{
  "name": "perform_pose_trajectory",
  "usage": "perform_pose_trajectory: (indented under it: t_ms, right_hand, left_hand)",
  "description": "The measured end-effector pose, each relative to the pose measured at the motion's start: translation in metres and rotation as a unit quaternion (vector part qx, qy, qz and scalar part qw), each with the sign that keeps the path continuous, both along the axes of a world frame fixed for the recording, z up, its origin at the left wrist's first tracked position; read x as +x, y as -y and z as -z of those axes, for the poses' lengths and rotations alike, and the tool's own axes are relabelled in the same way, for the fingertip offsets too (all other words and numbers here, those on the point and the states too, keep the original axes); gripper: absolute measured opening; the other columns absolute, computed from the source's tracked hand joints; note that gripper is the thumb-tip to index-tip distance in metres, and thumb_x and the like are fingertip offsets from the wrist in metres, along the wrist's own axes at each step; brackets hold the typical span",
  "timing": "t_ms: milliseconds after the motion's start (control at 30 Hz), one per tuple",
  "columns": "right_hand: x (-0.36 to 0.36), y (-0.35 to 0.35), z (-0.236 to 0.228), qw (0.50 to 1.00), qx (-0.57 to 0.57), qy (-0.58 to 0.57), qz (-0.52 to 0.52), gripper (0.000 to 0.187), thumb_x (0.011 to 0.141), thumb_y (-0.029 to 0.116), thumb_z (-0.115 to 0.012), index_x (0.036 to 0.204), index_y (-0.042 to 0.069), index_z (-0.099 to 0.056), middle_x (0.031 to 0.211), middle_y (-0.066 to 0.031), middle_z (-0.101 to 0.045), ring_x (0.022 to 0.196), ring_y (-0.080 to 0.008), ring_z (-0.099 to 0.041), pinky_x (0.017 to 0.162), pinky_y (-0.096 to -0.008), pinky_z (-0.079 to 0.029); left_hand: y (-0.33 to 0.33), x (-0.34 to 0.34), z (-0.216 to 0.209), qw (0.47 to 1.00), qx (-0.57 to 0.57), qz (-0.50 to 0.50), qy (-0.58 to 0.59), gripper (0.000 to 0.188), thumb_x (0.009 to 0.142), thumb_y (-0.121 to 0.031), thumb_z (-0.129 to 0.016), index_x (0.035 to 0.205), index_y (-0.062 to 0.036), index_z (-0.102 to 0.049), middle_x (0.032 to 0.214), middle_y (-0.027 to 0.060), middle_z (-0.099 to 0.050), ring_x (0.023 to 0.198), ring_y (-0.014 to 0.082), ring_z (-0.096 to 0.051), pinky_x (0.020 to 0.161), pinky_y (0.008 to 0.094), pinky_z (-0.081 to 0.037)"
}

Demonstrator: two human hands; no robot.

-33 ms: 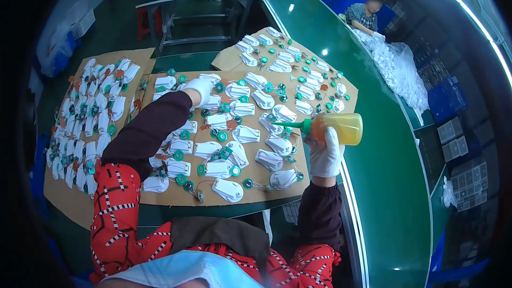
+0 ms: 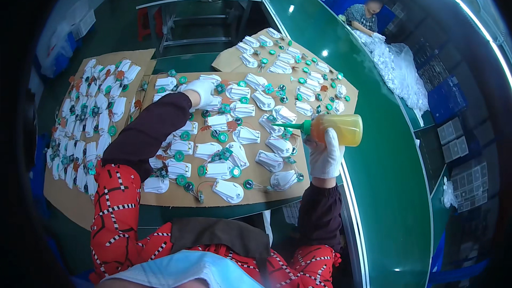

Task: Applying glue or sealant from a squeeze bottle onto small electronic components on circuit boards.

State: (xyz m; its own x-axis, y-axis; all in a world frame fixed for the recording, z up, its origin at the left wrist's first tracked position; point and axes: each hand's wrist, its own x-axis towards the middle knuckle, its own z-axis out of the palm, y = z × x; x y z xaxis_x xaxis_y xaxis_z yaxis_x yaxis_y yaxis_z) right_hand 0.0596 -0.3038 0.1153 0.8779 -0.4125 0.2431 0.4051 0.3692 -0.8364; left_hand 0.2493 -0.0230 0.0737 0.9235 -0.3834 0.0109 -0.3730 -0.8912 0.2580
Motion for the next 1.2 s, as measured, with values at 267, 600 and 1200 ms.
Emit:
perform_pose_trajectory:
  t_ms: [267,600,1200]
  right_hand:
    - [-0.009,-0.003,0.007,1.000,-0.010,-0.002,-0.002,0.040,0.081,0.025,-0.056,0.112,0.003,-0.042,0.098,-0.0117,-0.055,0.073,-0.0192,-0.059,0.056,-0.0298,-0.053]
    - [0.007,0.000,0.005,0.999,-0.034,-0.005,-0.023,0.040,0.082,0.028,-0.056,0.112,0.004,-0.046,0.100,-0.0088,-0.056,0.082,-0.0180,-0.058,0.064,-0.0314,-0.052]
    - [0.110,-0.110,0.010,0.959,-0.206,-0.046,-0.187,0.039,0.077,0.011,-0.061,0.111,0.000,-0.045,0.098,-0.0113,-0.055,0.078,-0.0203,-0.060,0.057,-0.0290,-0.053]
  left_hand:
    - [-0.006,0.006,0.021,0.999,-0.015,0.017,-0.042,0.036,0.062,-0.030,-0.069,0.086,-0.0045,-0.060,0.089,0.0181,-0.061,0.085,0.0321,-0.059,0.072,0.0372,-0.048]
    - [-0.003,0.060,0.053,0.987,-0.108,0.123,-0.002,0.027,0.073,-0.025,-0.051,0.088,-0.0035,-0.058,0.092,0.0226,-0.057,0.087,0.0353,-0.057,0.072,0.0405,-0.045]
    - [-0.024,-0.004,0.008,1.000,0.014,0.023,0.006,0.032,0.074,-0.027,-0.057,0.097,-0.0061,-0.061,0.094,0.0140,-0.061,0.088,0.0292,-0.059,0.075,0.0373,-0.046]
